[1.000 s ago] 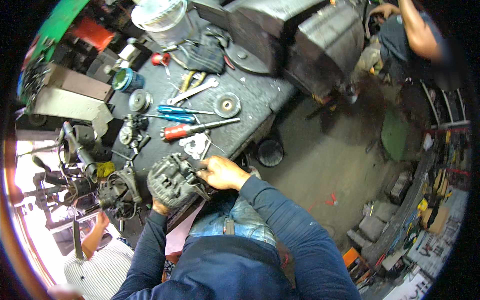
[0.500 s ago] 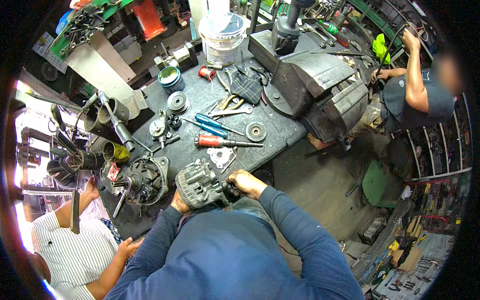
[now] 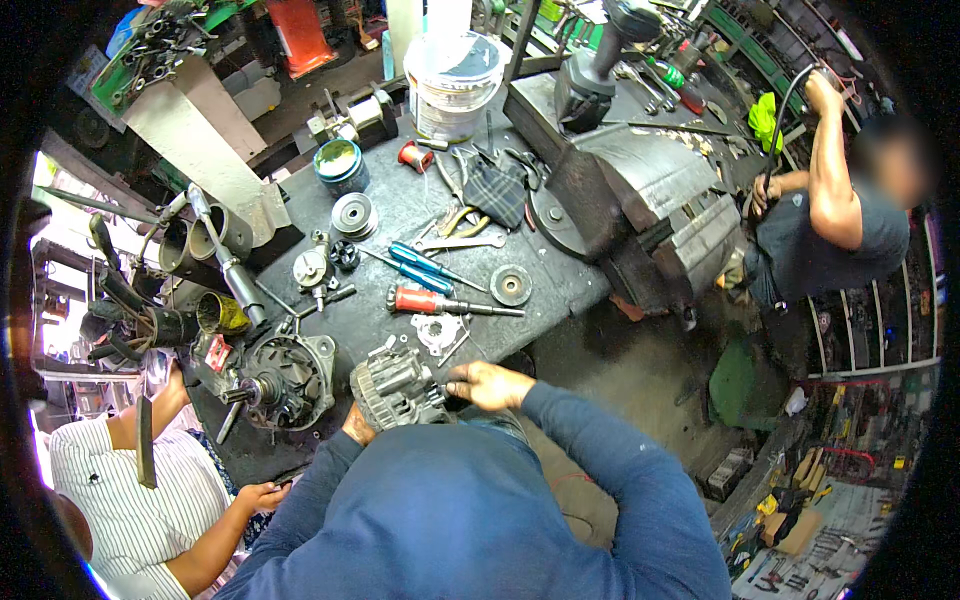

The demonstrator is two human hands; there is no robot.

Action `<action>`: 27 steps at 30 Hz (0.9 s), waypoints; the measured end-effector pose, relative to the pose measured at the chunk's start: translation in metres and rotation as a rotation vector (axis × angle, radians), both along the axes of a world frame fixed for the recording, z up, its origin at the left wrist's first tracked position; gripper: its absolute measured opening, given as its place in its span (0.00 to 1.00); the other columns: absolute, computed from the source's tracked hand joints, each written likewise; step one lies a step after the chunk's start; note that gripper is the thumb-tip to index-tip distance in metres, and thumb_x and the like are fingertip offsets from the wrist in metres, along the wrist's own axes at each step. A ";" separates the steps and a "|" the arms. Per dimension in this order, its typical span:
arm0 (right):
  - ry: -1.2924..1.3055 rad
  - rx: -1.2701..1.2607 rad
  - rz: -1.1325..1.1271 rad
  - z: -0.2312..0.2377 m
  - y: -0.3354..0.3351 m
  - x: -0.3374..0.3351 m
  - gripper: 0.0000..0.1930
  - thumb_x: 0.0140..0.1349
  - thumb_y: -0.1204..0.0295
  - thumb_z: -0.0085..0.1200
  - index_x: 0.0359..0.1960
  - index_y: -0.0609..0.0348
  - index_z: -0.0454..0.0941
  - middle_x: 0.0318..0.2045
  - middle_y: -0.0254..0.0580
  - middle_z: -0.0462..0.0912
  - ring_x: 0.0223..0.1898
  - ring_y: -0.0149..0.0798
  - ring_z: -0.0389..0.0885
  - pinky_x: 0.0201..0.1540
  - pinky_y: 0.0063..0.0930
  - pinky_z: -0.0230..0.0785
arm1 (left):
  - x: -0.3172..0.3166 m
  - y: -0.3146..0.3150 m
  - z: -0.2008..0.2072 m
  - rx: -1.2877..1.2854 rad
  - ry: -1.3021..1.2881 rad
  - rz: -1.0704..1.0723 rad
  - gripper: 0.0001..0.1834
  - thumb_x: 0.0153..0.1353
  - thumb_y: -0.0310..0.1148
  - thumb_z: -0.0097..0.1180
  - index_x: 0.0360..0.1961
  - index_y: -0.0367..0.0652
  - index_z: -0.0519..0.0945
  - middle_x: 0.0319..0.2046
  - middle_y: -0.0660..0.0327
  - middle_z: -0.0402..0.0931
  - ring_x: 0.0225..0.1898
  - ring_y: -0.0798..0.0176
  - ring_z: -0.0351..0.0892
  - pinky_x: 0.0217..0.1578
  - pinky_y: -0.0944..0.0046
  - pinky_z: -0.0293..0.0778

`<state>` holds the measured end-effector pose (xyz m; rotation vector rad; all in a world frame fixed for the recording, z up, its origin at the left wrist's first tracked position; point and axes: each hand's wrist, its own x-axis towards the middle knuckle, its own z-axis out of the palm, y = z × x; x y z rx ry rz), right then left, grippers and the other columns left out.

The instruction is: The person assembles an alternator on a workbench, attaching the housing and rotor, then tightening bolts with a screwdriver and wrench. They handle small parts and tools while another person works nearby.

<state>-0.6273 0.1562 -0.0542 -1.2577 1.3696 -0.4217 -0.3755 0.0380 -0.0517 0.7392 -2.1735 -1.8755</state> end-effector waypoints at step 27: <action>-0.006 -0.182 -0.409 -0.006 -0.009 0.024 0.20 0.63 0.59 0.65 0.46 0.67 0.85 0.36 0.61 0.87 0.38 0.51 0.86 0.46 0.44 0.77 | 0.072 -0.036 -0.006 0.884 -0.321 0.554 0.23 0.65 0.49 0.65 0.48 0.38 0.85 0.36 0.57 0.82 0.35 0.56 0.77 0.40 0.58 0.74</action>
